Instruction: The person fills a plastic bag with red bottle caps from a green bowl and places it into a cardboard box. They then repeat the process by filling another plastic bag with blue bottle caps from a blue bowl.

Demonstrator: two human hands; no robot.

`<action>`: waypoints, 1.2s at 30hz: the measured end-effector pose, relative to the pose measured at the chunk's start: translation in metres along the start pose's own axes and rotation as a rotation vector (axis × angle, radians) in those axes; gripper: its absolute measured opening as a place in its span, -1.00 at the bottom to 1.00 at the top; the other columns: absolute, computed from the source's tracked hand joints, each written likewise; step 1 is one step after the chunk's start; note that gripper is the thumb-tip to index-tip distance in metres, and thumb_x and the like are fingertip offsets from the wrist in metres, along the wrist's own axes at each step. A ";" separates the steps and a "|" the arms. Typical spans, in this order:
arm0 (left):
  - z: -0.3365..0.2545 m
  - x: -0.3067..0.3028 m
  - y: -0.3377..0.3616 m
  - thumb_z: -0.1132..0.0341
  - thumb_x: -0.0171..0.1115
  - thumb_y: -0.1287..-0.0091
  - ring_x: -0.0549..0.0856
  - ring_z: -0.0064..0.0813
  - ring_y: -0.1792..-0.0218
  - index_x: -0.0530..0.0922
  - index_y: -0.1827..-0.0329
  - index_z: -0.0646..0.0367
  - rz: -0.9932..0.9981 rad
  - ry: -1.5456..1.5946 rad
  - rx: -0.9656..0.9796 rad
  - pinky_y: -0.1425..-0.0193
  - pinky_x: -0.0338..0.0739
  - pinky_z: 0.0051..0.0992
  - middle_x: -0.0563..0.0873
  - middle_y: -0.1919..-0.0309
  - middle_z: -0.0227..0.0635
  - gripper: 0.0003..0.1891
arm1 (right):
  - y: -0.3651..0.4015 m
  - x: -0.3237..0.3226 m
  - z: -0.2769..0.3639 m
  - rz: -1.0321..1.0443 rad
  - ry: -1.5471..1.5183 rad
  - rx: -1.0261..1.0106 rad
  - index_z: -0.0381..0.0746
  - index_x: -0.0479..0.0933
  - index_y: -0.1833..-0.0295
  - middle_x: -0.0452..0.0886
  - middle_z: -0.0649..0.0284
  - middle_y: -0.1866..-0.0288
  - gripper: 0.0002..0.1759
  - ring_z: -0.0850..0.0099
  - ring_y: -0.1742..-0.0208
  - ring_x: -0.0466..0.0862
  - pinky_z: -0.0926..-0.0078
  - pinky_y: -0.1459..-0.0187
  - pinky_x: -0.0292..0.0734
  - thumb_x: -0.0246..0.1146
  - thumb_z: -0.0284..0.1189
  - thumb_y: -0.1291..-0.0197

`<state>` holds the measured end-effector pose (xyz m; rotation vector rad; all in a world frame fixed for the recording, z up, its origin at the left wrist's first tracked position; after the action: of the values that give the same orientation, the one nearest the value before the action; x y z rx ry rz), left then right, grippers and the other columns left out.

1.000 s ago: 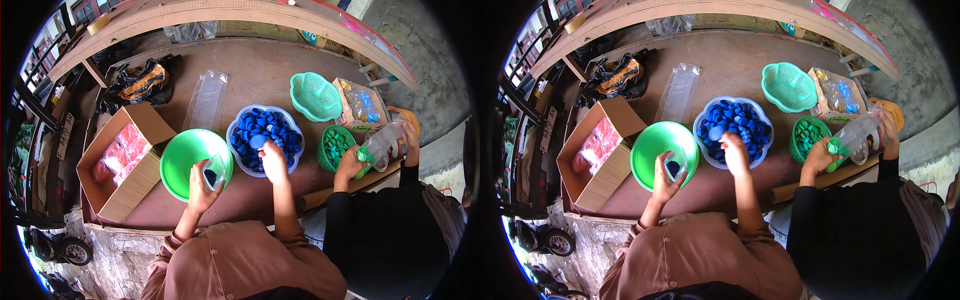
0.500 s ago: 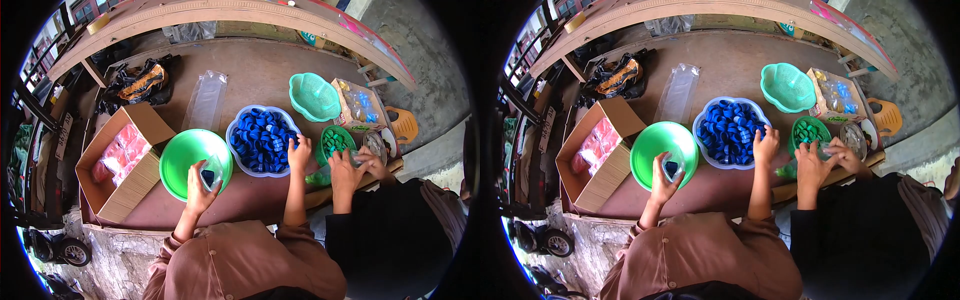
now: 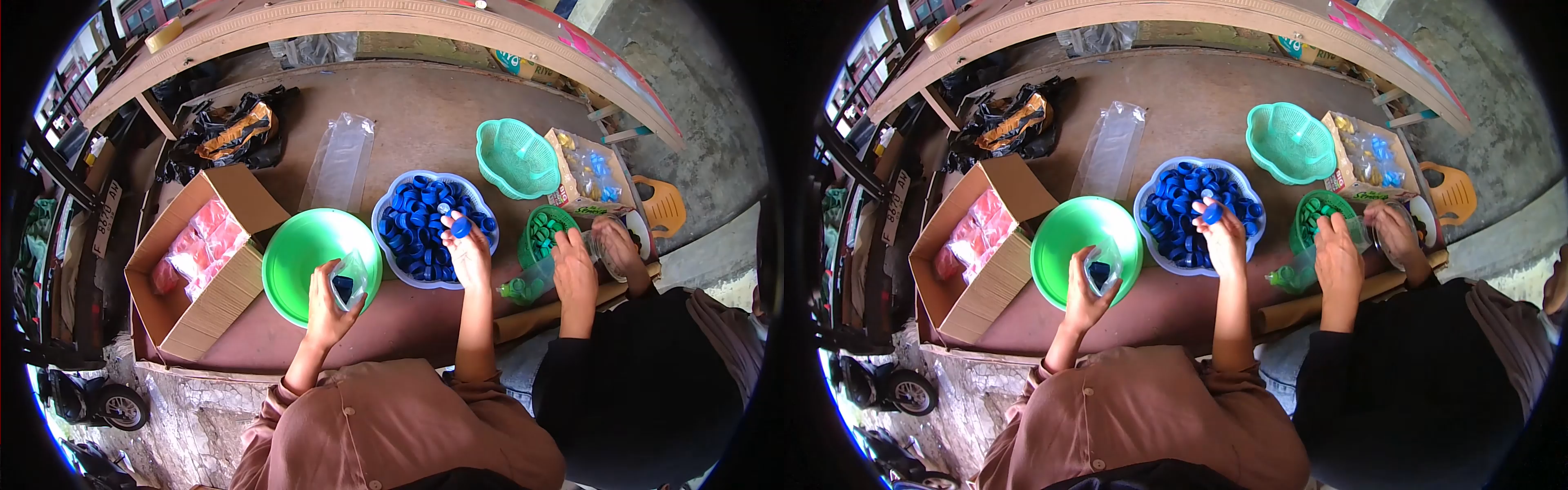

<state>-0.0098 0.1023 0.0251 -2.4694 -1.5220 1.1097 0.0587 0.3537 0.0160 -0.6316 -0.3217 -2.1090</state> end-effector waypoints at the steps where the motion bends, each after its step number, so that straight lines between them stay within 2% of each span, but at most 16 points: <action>1: 0.000 0.000 0.000 0.42 0.37 0.13 0.41 -0.07 0.02 0.23 -0.10 0.29 -0.003 -0.003 0.002 -0.08 0.32 -0.25 0.41 0.07 -0.04 -0.31 | 0.002 0.005 -0.002 0.074 -0.073 -0.046 -0.34 0.39 -0.10 0.53 0.05 0.01 -0.66 0.41 0.24 0.55 0.54 0.13 0.42 0.05 -0.55 -0.19; 4: 0.001 0.000 0.001 0.42 0.37 0.13 0.41 -0.06 0.03 0.23 -0.10 0.30 -0.007 -0.017 0.009 -0.08 0.32 -0.24 0.41 0.07 -0.03 -0.31 | 0.007 0.028 -0.010 0.183 -0.132 -0.100 -0.32 0.47 -0.02 0.57 0.06 0.07 -0.70 0.38 0.23 0.57 0.50 0.13 0.42 0.11 -0.51 -0.15; 5: 0.002 0.000 0.001 0.42 0.37 0.13 0.41 -0.06 0.03 0.23 -0.10 0.30 -0.007 -0.017 0.010 -0.08 0.32 -0.24 0.41 0.07 -0.03 -0.31 | 0.009 0.037 -0.014 0.178 0.083 -0.151 -0.27 0.53 0.05 0.55 0.12 0.01 -0.72 0.38 0.13 0.56 0.49 0.08 0.39 0.14 -0.52 -0.09; 7: 0.002 0.001 0.001 0.42 0.38 0.14 0.41 -0.06 0.03 0.23 -0.10 0.30 -0.009 -0.024 0.002 -0.08 0.32 -0.24 0.41 0.07 -0.03 -0.31 | 0.016 0.056 -0.021 0.348 0.682 -0.408 -0.21 0.58 0.13 0.51 0.16 -0.05 -0.74 0.34 -0.02 0.50 0.42 -0.01 0.35 0.19 -0.53 0.00; 9: 0.001 0.003 0.001 0.42 0.38 0.14 0.41 -0.06 0.03 0.23 -0.10 0.30 -0.001 -0.010 0.008 -0.08 0.31 -0.24 0.41 0.07 -0.02 -0.30 | 0.032 0.075 -0.036 0.389 0.999 -0.535 -0.18 0.60 0.17 0.47 0.17 -0.08 -0.73 0.28 -0.12 0.42 0.37 -0.09 0.29 0.26 -0.52 0.09; 13: 0.002 0.006 0.001 0.43 0.38 0.14 0.41 -0.05 0.02 0.22 -0.11 0.31 0.013 0.032 -0.002 -0.09 0.31 -0.23 0.41 0.07 -0.01 -0.30 | 0.042 0.091 -0.037 0.415 1.120 -0.612 -0.19 0.59 0.13 0.47 0.15 -0.04 -0.70 0.24 -0.10 0.42 0.34 -0.11 0.28 0.32 -0.45 0.08; 15: 0.002 0.005 0.001 0.43 0.38 0.14 0.41 -0.05 0.01 0.22 -0.11 0.30 0.011 0.019 -0.005 -0.09 0.31 -0.23 0.41 0.07 -0.01 -0.30 | 0.037 0.081 -0.027 0.264 1.044 -0.502 -0.19 0.59 0.13 0.48 0.14 -0.01 -0.71 0.25 -0.05 0.46 0.35 -0.08 0.32 0.32 -0.44 0.06; 17: 0.003 0.004 0.002 0.43 0.38 0.14 0.41 -0.05 0.01 0.22 -0.11 0.30 0.008 0.006 -0.006 -0.10 0.31 -0.23 0.41 0.07 -0.02 -0.30 | 0.026 0.058 -0.022 0.156 1.036 -0.554 -0.22 0.59 0.16 0.53 0.12 0.08 -0.74 0.27 0.11 0.54 0.41 0.04 0.41 0.31 -0.46 0.04; 19: 0.004 0.004 0.001 0.43 0.38 0.14 0.41 -0.05 0.01 0.23 -0.11 0.29 0.001 -0.002 0.003 -0.10 0.31 -0.24 0.41 0.07 -0.02 -0.30 | 0.018 0.035 -0.009 -0.008 1.041 -0.591 -0.23 0.59 0.26 0.58 0.16 0.26 -0.82 0.28 0.14 0.55 0.41 0.07 0.41 0.31 -0.48 0.05; 20: 0.004 0.004 0.001 0.43 0.38 0.14 0.41 -0.05 0.01 0.23 -0.11 0.29 -0.001 -0.002 0.001 -0.10 0.31 -0.24 0.41 0.07 -0.02 -0.30 | 0.013 0.015 -0.007 -0.160 1.201 -0.660 -0.19 0.57 0.32 0.57 0.18 0.32 -0.87 0.21 0.21 0.54 0.32 0.14 0.41 0.28 -0.43 0.05; 23: 0.005 0.003 0.001 0.44 0.38 0.14 0.41 -0.06 0.01 0.23 -0.11 0.29 -0.014 0.026 -0.023 -0.10 0.31 -0.25 0.41 0.07 -0.03 -0.30 | 0.017 -0.012 -0.001 -0.361 1.710 -0.494 -0.15 0.55 0.38 0.51 0.24 0.34 -0.88 0.21 0.27 0.52 0.27 0.21 0.38 0.29 -0.45 0.13; 26: 0.008 0.001 0.001 0.44 0.38 0.14 0.41 -0.06 0.01 0.23 -0.11 0.28 -0.026 0.045 -0.035 -0.10 0.31 -0.25 0.41 0.07 -0.04 -0.30 | 0.019 -0.022 -0.008 -0.234 1.699 -0.393 -0.15 0.55 0.38 0.50 0.22 0.32 -0.85 0.19 0.24 0.53 0.26 0.21 0.40 0.30 -0.49 0.18; 33: 0.009 -0.001 0.002 0.43 0.38 0.14 0.41 -0.07 0.00 0.23 -0.11 0.28 -0.032 0.038 -0.048 -0.11 0.31 -0.25 0.41 0.07 -0.05 -0.30 | 0.007 -0.046 -0.022 -0.285 1.452 -0.484 -0.23 0.52 0.40 0.48 0.12 0.36 -0.79 0.11 0.29 0.53 0.28 0.19 0.45 0.24 -0.69 0.25; 34: 0.009 -0.001 0.002 0.42 0.38 0.14 0.41 -0.07 0.00 0.23 -0.11 0.28 -0.033 0.039 -0.042 -0.11 0.31 -0.25 0.41 0.06 -0.05 -0.30 | 0.007 -0.050 -0.020 -0.268 1.408 -0.516 -0.26 0.52 0.37 0.52 0.18 0.34 -0.82 0.23 0.31 0.56 0.39 0.21 0.47 0.25 -0.68 0.17; 35: 0.009 -0.001 0.002 0.42 0.38 0.14 0.41 -0.07 0.00 0.23 -0.11 0.28 -0.036 0.039 -0.043 -0.11 0.31 -0.25 0.41 0.06 -0.05 -0.30 | 0.006 -0.050 -0.021 -0.265 1.408 -0.518 -0.26 0.52 0.37 0.52 0.18 0.34 -0.82 0.23 0.31 0.56 0.39 0.21 0.47 0.25 -0.68 0.17; 36: 0.008 -0.001 0.001 0.42 0.38 0.14 0.41 -0.07 0.00 0.23 -0.11 0.29 -0.033 0.028 -0.043 -0.11 0.31 -0.25 0.41 0.06 -0.05 -0.29 | 0.005 -0.051 -0.024 -0.320 1.063 -0.410 -0.28 0.52 0.34 0.54 0.22 0.31 -0.84 0.32 0.29 0.57 0.45 0.21 0.47 0.25 -0.67 0.11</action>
<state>-0.0133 0.0987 0.0192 -2.4667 -1.5890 1.0444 0.0799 0.3752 -0.0320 0.4044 0.6512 -2.5123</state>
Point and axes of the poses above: each hand's wrist, its own y-axis away from the middle knuckle, its own x-axis out of the palm, z = x × y, the point moved 1 cm from there along -y, towards the middle knuckle
